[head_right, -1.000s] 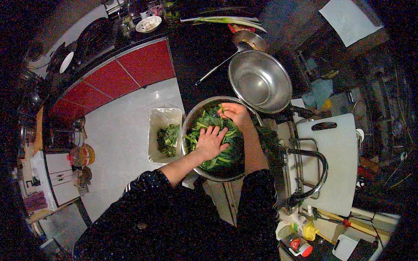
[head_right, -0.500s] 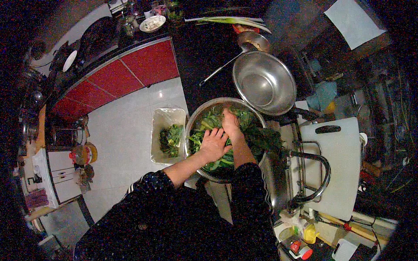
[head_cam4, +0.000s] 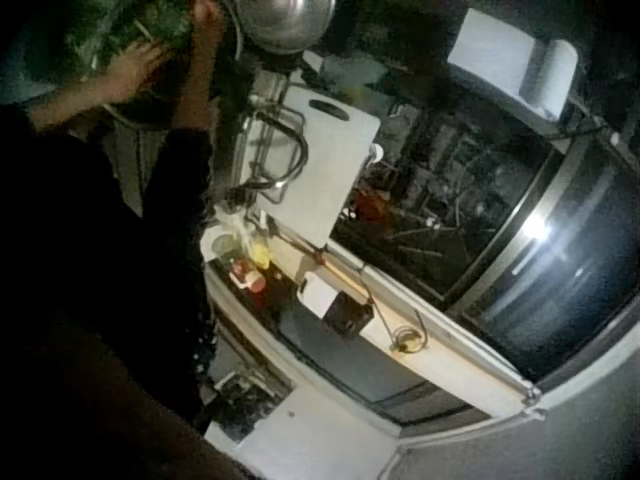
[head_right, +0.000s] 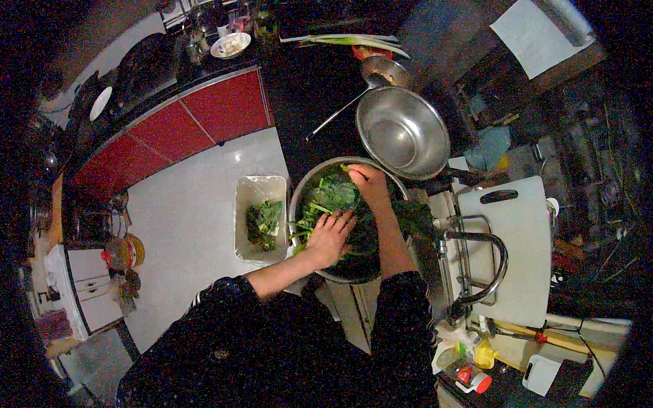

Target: The person stands at a kitchen sink and washes leafy green vegetables. They pick up bunches of greens, rinse them under running water, and place them into a metal bowl. The person handles the vegetables by hand, ensuring they are clean before setting them aside.

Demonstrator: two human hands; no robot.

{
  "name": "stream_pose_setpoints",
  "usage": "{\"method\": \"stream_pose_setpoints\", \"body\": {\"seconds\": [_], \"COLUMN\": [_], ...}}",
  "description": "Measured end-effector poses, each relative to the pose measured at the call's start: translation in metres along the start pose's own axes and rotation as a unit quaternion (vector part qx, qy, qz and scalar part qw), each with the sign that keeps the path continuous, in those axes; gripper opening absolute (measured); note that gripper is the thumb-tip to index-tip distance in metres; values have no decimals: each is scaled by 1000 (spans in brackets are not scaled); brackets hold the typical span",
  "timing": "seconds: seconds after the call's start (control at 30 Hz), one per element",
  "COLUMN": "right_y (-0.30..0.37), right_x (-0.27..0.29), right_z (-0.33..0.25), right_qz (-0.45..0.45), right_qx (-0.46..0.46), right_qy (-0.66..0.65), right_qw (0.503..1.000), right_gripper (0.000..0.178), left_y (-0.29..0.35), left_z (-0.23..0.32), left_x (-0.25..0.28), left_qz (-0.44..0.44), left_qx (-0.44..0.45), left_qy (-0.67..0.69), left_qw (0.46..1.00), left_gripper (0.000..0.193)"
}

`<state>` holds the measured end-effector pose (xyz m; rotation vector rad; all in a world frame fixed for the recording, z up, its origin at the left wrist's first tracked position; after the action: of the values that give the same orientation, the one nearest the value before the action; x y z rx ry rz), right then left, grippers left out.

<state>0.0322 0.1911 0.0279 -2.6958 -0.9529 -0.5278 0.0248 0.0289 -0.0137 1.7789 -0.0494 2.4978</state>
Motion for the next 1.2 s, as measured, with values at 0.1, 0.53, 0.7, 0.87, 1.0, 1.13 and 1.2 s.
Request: {"method": "stream_pose_setpoints", "body": {"seconds": [0.1, 0.53, 0.7, 0.87, 1.0, 1.13, 1.2], "right_y": [-6, 4, 7, 23, 24, 27, 27], "right_x": [-7, -61, -12, 36, 59, 69, 72], "right_z": [11, 90, 37, -16, -54, -90, -69], "right_qz": [-7, -14, -79, -25, 0, 16, 16], "right_qx": [-11, -39, -41, -45, -91, 12, 10], "right_qy": [63, 487, 30, -279, -340, -502, -560], "right_qw": [998, 872, 996, 959, 936, 864, 828], "right_gripper": [16, 22, 19, 27, 23, 24, 23], "left_y": [-2, -9, -8, -8, -8, -6, -5], "left_z": [-2, -3, -7, -3, -3, -3, 0], "left_x": [-4, -7, -6, -5, -4, -3, 1], "left_qz": [-7, -20, -7, -15, -17, -14, 2], "left_qx": [3, -3, 11, 7, 7, 11, 3], "left_qy": [-5, -26, 10, -9, -17, -37, -39], "left_qw": [1000, 999, 1000, 1000, 1000, 999, 999], "left_gripper": [69, 64, 76, 76, 74, 75, 75]}}
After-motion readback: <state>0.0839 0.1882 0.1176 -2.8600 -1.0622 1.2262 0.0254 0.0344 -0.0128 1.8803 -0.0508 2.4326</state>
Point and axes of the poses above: each hand's wrist, its own y-axis away from the middle knuckle, its own x-axis out of the back of the hand, z = x × y, the point moved 8 cm from there along -y, towards the middle knuckle, and after that the axes turned 3 degrees about -y, right-handed, at the moved point
